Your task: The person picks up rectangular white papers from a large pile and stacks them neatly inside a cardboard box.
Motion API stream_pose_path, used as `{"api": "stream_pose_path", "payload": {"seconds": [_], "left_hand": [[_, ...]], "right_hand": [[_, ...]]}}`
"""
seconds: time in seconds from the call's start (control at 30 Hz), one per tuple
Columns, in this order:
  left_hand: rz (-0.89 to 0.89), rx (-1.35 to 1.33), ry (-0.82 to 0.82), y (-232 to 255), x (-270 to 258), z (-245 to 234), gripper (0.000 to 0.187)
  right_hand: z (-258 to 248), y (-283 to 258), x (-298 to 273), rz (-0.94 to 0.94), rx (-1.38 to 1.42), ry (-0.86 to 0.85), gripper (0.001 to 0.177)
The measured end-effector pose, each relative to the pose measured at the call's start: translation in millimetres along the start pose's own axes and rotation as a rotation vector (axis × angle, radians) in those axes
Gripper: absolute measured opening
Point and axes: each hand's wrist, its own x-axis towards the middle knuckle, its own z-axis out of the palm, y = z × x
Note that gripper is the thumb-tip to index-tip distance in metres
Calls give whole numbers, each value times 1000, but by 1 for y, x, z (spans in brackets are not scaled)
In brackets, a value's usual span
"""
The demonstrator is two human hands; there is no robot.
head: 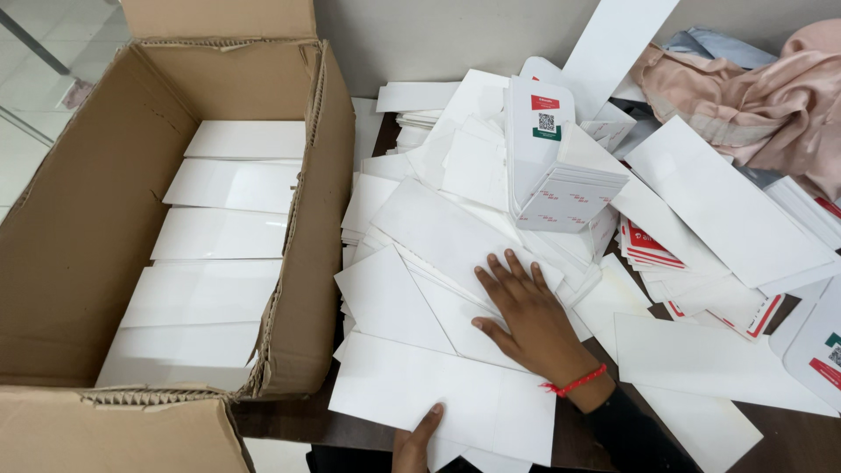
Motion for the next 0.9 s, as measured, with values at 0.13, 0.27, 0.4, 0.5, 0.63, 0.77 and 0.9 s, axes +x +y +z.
{"api": "stream_pose_path", "payload": {"seconds": [0.13, 0.27, 0.4, 0.5, 0.63, 0.77, 0.9], "left_hand": [[6, -124, -58, -1, 3, -3, 89], [13, -198, -53, 7, -7, 2, 87], [1, -130, -44, 14, -11, 4, 87], [78, -162, -105, 5, -9, 1, 83], [144, -238, -226, -6, 5, -15, 80], [138, -336, -160, -11, 4, -12, 77], [37, -250, 45, -4, -15, -3, 75]], "right_hand": [[10, -8, -25, -52, 159, 12, 63], [16, -10, -42, -223, 232, 6, 45], [12, -21, -30, -75, 281, 34, 65], [14, -36, -20, -151, 183, 13, 74], [20, -43, -31, -346, 309, -210, 61], [30, -42, -39, -448, 405, -275, 39], [20, -39, -39, -232, 309, -55, 56]]}}
